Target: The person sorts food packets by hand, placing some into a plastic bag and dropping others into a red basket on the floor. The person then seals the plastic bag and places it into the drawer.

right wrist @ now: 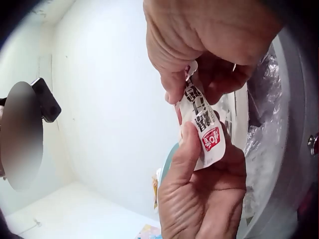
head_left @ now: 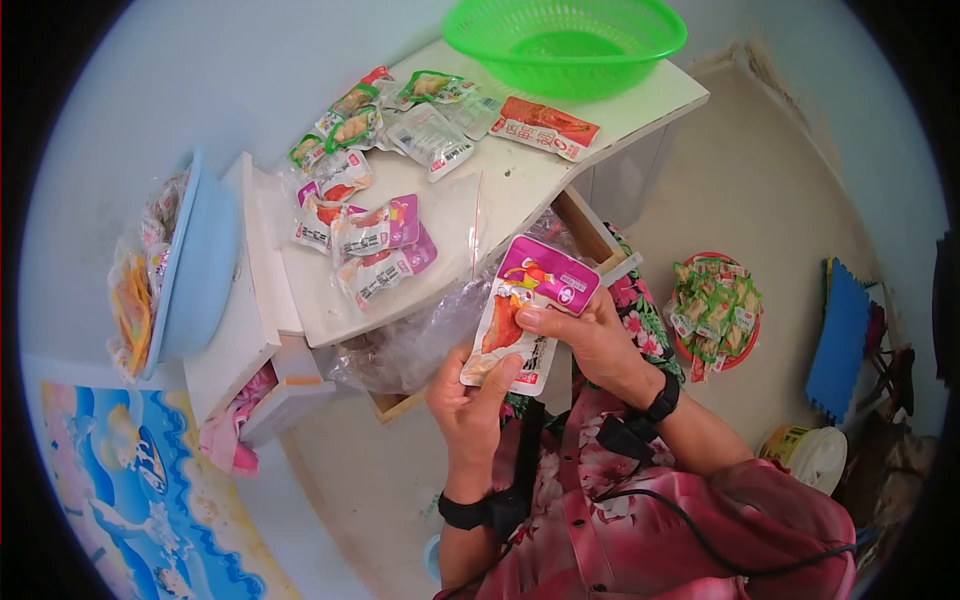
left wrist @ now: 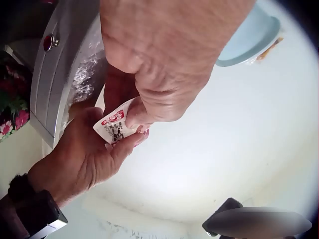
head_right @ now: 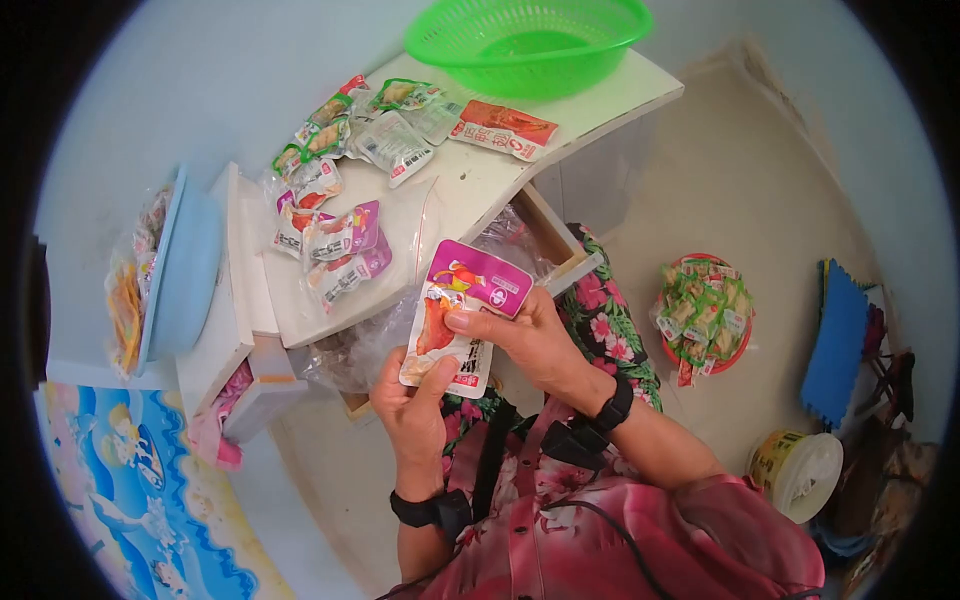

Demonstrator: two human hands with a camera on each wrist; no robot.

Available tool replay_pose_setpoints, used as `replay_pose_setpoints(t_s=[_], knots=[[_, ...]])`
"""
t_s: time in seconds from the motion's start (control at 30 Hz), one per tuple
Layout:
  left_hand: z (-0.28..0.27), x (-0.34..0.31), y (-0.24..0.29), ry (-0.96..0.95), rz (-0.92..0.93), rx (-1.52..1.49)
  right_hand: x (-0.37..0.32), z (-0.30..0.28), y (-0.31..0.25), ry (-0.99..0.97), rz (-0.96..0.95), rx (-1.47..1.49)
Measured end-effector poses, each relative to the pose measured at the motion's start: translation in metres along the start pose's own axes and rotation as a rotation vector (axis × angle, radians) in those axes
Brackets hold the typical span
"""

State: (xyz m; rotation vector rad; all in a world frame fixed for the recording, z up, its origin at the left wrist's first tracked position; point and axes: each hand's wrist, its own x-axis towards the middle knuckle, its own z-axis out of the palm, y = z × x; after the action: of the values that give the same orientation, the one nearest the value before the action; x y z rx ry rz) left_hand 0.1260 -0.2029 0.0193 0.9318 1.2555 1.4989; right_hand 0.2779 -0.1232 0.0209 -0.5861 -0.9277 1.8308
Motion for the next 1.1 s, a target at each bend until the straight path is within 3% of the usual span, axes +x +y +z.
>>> replay_pose_setpoints(t_s=[0.13, 0.37, 0.47, 0.57, 0.7, 0.83, 0.97, 1.03, 1.1], knots=[[-0.011, 0.003, 0.006, -0.025, -0.066, 0.027, -0.001, -0.015, -0.017, -0.079, 0.184, -0.258], [-0.034, 0.009, 0.021, -0.211, -0.149, 0.084, -0.003, -0.042, -0.034, -0.269, 0.246, -0.447], [-0.031, 0.015, 0.018, -0.248, -0.218, -0.084, -0.007, -0.04, -0.037, -0.252, 0.237, -0.377], [-0.018, 0.015, 0.017, -0.185, -0.155, 0.06, -0.007, -0.048, -0.028, -0.179, 0.238, -0.319], [-0.018, 0.018, 0.013, -0.155, -0.03, 0.158, -0.018, -0.056, -0.037, -0.12, 0.221, -0.424], [-0.001, 0.025, 0.036, 0.228, 0.336, 0.621, -0.021, -0.078, -0.049, 0.068, 0.102, -0.226], [0.008, 0.05, 0.039, 0.306, 0.719, 1.055, -0.007, -0.084, -0.048, 0.22, -0.035, -0.179], [0.015, 0.061, 0.037, 0.329, 0.842, 1.152, -0.002, -0.085, -0.045, 0.222, 0.015, -0.189], [0.021, 0.073, 0.036, 0.326, 0.838, 1.182, 0.005, -0.077, -0.042, 0.28, 0.042, -0.186]])
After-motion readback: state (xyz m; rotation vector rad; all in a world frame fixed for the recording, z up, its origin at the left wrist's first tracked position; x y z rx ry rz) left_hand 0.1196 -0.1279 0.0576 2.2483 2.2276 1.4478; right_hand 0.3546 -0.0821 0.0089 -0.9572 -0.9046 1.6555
